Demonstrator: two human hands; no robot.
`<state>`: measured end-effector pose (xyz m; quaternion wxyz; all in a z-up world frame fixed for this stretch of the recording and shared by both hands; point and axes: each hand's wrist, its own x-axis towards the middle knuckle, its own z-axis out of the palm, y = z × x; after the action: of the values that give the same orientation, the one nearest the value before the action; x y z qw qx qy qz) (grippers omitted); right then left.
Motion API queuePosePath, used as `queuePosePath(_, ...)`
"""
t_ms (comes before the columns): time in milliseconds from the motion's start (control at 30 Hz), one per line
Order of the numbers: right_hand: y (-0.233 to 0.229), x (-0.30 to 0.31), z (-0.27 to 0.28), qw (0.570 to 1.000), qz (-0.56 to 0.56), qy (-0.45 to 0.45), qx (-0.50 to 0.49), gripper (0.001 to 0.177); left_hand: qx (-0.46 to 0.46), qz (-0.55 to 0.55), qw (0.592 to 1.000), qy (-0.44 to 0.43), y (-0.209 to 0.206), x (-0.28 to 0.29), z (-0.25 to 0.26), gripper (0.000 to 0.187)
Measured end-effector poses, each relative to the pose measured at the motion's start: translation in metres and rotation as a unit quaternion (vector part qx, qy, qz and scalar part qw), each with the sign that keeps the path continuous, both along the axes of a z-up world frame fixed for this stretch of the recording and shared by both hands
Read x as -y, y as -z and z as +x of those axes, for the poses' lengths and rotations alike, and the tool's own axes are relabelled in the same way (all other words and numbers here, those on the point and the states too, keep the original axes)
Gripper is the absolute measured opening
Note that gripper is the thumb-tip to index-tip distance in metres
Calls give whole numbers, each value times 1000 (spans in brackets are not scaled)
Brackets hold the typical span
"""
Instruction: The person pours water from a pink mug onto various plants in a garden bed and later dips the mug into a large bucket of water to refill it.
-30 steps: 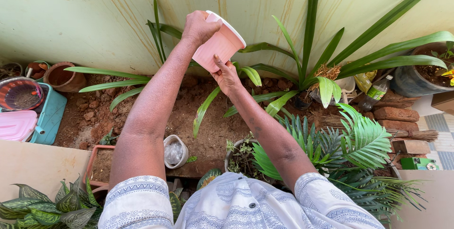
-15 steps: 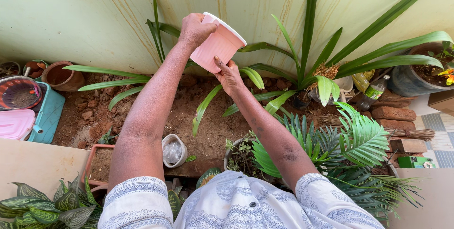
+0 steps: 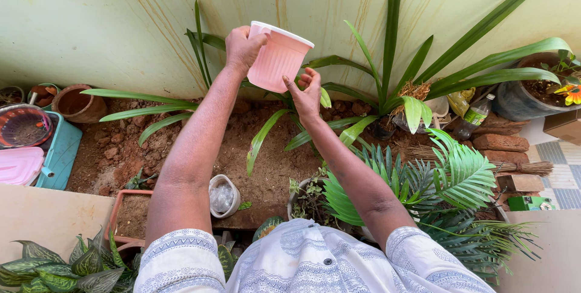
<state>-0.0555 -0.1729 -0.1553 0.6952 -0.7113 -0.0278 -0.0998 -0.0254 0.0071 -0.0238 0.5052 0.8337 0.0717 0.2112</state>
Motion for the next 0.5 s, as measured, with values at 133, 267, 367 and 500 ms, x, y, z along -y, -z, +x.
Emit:
queuePosePath(133,-24,5,-3,997,-5,-35,63,58,45,-49,997,32,25,14,-4,23)
queuePosePath(267,-40,8,0,989,19,-137,44,43,95,-80,991,41,48,35,-5,24)
queuePosePath(367,-46,8,0,978,59,-199,3,44,101,-190,974,65,64,52,-5,25)
queuePosePath(500,-51,10,-4,974,93,-202,-49,49,112,-178,976,62,79,74,-7,30)
